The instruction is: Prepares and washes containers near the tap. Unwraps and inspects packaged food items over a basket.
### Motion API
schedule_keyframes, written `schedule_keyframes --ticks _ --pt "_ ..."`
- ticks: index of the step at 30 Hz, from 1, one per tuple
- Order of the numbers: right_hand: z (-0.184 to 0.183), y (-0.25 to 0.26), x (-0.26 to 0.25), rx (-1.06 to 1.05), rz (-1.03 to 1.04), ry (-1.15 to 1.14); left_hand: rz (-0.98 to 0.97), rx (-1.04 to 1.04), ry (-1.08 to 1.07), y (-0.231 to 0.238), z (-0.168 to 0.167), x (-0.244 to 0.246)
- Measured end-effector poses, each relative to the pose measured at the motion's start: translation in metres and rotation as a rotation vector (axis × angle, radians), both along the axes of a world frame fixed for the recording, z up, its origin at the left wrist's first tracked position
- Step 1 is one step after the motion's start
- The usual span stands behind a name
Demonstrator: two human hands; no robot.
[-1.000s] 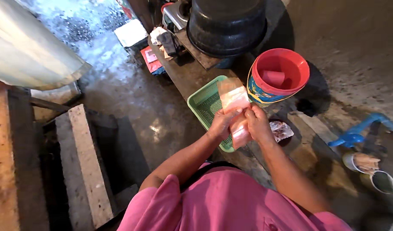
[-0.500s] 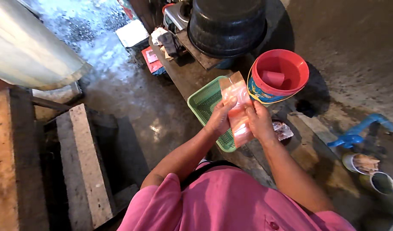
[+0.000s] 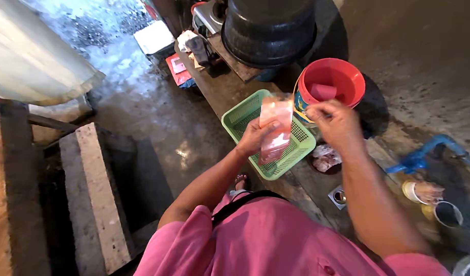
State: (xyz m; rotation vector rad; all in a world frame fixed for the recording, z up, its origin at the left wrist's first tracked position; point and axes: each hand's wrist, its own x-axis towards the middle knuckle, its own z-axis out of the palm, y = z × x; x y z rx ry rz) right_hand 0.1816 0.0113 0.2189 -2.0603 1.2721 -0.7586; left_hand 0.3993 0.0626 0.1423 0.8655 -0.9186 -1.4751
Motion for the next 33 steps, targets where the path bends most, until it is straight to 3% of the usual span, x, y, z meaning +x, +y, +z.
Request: schedule_keyframes --ticks 2,4,9,14,18,21,24,27,30,31,33 --pt "0.02 -0.011 -0.001 -0.105 0.044 -0.162 -0.073 -0.111 -0.137 -0.003 -0.004 0.005" --pt "0.03 -0.019 0.003 -0.077 0.177 -0.221 -0.12 -0.159 -0.238 -0.004 0.0 0.007" --pt "0.038 -0.028 0.013 0.027 0.355 -0.03 -0.189 -0.274 -0.373 -0.003 0.011 0.015" --pt "0.042 -0.033 0.023 -0.01 0.442 0.138 -0.218 -0.303 -0.429 -0.003 0.018 0.024" --pt "0.039 -0.029 0.03 0.046 0.452 0.244 -0.206 -0.238 -0.506 0.002 0.026 0.023" --pt "0.034 -0.026 0.037 0.2 0.47 0.232 -0.224 -0.173 -0.524 0.004 0.031 0.028" --pt "0.031 -0.02 0.046 0.112 0.466 0.24 -0.279 -0.066 -0.369 0.006 0.04 0.038" --pt "0.029 -0.017 0.053 -0.08 0.471 0.202 -0.349 0.014 0.041 0.013 0.027 0.043" --pt "0.028 -0.017 0.058 -0.228 0.459 0.157 -0.599 -0.075 0.453 0.016 -0.003 0.041" --pt "0.027 -0.018 0.059 -0.243 0.442 0.147 -0.665 -0.091 0.512 0.015 -0.009 0.039" --pt "0.026 -0.02 0.059 -0.219 0.425 0.137 -0.618 -0.002 0.465 0.016 -0.004 0.04"
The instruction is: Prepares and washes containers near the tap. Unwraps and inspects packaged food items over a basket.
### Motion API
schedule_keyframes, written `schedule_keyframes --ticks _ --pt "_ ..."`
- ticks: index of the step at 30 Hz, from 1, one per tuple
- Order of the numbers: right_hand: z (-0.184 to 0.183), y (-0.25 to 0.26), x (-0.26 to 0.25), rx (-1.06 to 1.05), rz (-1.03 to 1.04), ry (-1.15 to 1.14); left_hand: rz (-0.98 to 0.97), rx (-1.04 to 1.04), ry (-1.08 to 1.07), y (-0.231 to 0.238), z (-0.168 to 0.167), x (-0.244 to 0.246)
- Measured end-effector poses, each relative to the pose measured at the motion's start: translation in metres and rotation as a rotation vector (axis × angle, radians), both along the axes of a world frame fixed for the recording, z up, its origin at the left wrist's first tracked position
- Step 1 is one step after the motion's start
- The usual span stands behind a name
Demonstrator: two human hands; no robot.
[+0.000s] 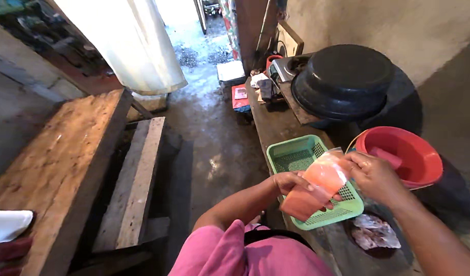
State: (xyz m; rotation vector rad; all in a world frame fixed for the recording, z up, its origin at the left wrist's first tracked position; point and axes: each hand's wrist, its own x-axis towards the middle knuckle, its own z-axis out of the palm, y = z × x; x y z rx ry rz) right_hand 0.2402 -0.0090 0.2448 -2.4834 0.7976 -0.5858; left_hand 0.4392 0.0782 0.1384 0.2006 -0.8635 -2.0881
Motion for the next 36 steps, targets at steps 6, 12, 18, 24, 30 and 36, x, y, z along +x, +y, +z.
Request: schedule_keyframes --ticks 6,12,18,24,30,36 --pt "0.002 -0.012 -0.001 0.343 -0.04 0.122 0.185 0.032 -0.642 0.0 0.044 0.016" --pt "-0.002 -0.013 0.001 0.224 -0.016 -0.033 0.095 -0.057 -0.511 -0.003 0.016 0.022" --pt "0.0 -0.016 0.001 0.208 -0.071 -0.079 0.046 -0.034 -0.485 0.006 0.007 0.027" --pt "-0.005 -0.019 -0.001 0.206 -0.124 -0.041 -0.014 -0.011 -0.423 0.016 -0.005 0.029" --pt "-0.013 -0.019 -0.007 0.18 -0.155 -0.079 -0.054 0.01 -0.509 0.029 -0.013 0.039" --pt "-0.011 -0.012 -0.006 0.259 0.06 -0.187 -0.022 -0.202 -0.32 0.009 -0.014 0.045"
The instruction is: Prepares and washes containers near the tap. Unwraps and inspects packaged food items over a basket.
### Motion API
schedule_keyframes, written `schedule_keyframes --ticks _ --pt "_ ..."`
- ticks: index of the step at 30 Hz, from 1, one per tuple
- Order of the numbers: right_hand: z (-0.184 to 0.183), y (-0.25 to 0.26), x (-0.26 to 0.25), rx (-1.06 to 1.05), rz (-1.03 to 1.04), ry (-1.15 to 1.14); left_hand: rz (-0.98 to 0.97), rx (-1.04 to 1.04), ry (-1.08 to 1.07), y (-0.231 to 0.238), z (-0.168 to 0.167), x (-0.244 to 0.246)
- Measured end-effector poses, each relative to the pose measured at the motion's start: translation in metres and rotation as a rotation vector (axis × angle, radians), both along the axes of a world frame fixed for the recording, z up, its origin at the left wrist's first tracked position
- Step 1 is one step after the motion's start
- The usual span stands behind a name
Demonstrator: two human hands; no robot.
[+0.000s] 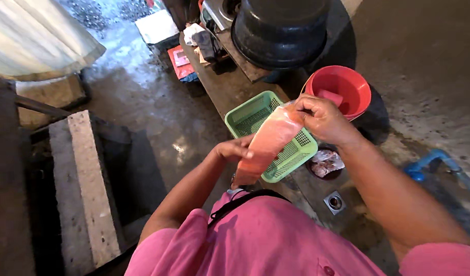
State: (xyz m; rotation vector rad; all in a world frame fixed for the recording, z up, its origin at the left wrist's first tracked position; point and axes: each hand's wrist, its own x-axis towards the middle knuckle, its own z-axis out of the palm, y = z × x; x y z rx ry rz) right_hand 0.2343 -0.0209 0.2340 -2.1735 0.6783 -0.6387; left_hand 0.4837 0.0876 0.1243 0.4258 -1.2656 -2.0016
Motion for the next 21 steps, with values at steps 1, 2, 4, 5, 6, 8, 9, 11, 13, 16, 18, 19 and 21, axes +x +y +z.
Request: schedule_keyframes --ticks 1,2,4,5,6,8,9,11,13,16,18,19,21 --pt "0.001 0.001 0.003 -0.004 0.018 0.004 0.032 0.006 0.029 -0.008 0.007 -0.006" --pt "0.002 0.002 0.005 -0.018 0.007 0.027 0.065 0.019 0.039 -0.016 0.012 -0.012" --pt "0.007 0.002 0.008 -0.079 -0.058 0.108 0.137 0.078 -0.007 -0.026 0.018 -0.024" --pt "0.01 0.002 0.007 -0.118 -0.09 0.154 0.163 0.108 -0.048 -0.03 0.019 -0.029" --pt "0.012 0.001 0.006 -0.156 -0.118 0.197 0.177 0.132 -0.082 -0.034 0.02 -0.033" --pt "0.014 0.002 0.001 -0.214 -0.155 0.257 0.246 0.13 -0.171 -0.035 0.025 -0.044" --pt "0.014 0.003 -0.002 -0.233 -0.165 0.265 0.276 0.126 -0.194 -0.034 0.027 -0.048" --pt "0.013 0.004 -0.008 -0.275 -0.159 0.259 0.332 0.133 -0.212 -0.033 0.031 -0.055" --pt "0.011 0.005 -0.011 -0.275 -0.144 0.268 0.376 0.169 -0.209 -0.032 0.034 -0.06" --pt "0.01 0.006 -0.013 -0.233 -0.124 0.276 0.418 0.202 -0.221 -0.031 0.039 -0.065" --pt "0.01 0.006 -0.013 -0.21 -0.105 0.237 0.435 0.218 -0.229 -0.031 0.041 -0.065" --pt "0.01 0.006 -0.013 -0.19 -0.096 0.203 0.445 0.227 -0.242 -0.032 0.042 -0.064" --pt "0.009 0.003 -0.015 -0.12 -0.085 0.141 0.469 0.239 -0.284 -0.033 0.044 -0.063"
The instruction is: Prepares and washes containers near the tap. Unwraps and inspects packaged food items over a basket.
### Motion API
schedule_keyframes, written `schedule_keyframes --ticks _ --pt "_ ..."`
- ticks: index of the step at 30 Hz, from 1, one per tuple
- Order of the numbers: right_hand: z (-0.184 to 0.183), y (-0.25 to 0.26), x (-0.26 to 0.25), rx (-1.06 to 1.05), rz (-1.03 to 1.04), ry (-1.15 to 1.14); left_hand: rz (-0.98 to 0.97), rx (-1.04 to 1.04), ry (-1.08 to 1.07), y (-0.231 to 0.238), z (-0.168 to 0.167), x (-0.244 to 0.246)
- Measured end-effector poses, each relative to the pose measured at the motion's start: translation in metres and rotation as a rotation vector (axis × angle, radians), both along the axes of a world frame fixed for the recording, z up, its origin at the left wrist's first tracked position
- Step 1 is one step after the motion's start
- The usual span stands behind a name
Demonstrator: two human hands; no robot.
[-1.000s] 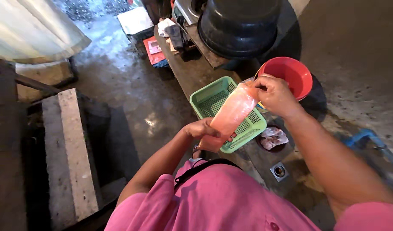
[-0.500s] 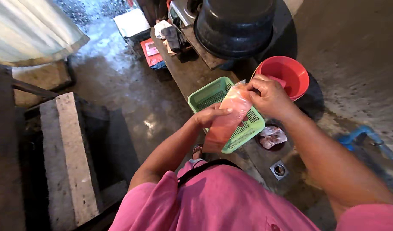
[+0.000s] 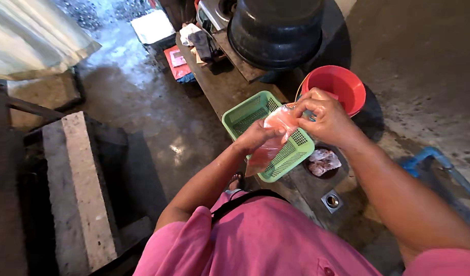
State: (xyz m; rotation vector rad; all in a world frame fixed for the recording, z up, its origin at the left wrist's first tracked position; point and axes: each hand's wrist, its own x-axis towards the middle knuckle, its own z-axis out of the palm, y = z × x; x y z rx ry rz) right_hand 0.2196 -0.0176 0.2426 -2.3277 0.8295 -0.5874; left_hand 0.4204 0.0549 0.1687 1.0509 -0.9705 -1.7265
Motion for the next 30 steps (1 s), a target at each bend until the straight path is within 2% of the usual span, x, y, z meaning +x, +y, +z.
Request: schedule_keyframes --ticks 4,9,12,15,19,21,25,27,30 --pt "0.0 -0.003 0.001 0.119 -0.035 0.024 0.013 -0.023 0.009 0.001 0.002 0.004" --pt "-0.003 -0.001 0.01 0.119 -0.027 0.122 -0.018 -0.096 -0.025 0.0 -0.004 0.007" --pt "-0.001 -0.004 0.011 0.029 -0.006 0.147 -0.085 -0.103 -0.03 -0.001 -0.009 0.011" --pt "0.004 -0.005 0.012 -0.072 -0.018 0.107 -0.168 -0.076 0.056 -0.002 -0.012 0.017" --pt "-0.003 -0.004 0.016 -0.276 -0.104 -0.013 -0.216 -0.116 0.152 -0.002 -0.015 0.027" --pt "-0.004 -0.002 0.019 -0.227 -0.131 -0.055 -0.206 -0.117 0.188 0.0 -0.014 0.031" --pt "0.008 -0.01 0.02 0.073 -0.061 0.06 -0.175 -0.12 0.232 0.003 -0.013 0.036" --pt "0.012 -0.012 0.023 0.058 -0.051 0.093 -0.169 -0.13 0.204 0.003 -0.014 0.037" --pt "0.016 -0.01 0.03 -0.072 -0.034 0.109 -0.165 -0.108 0.177 0.003 -0.017 0.037"
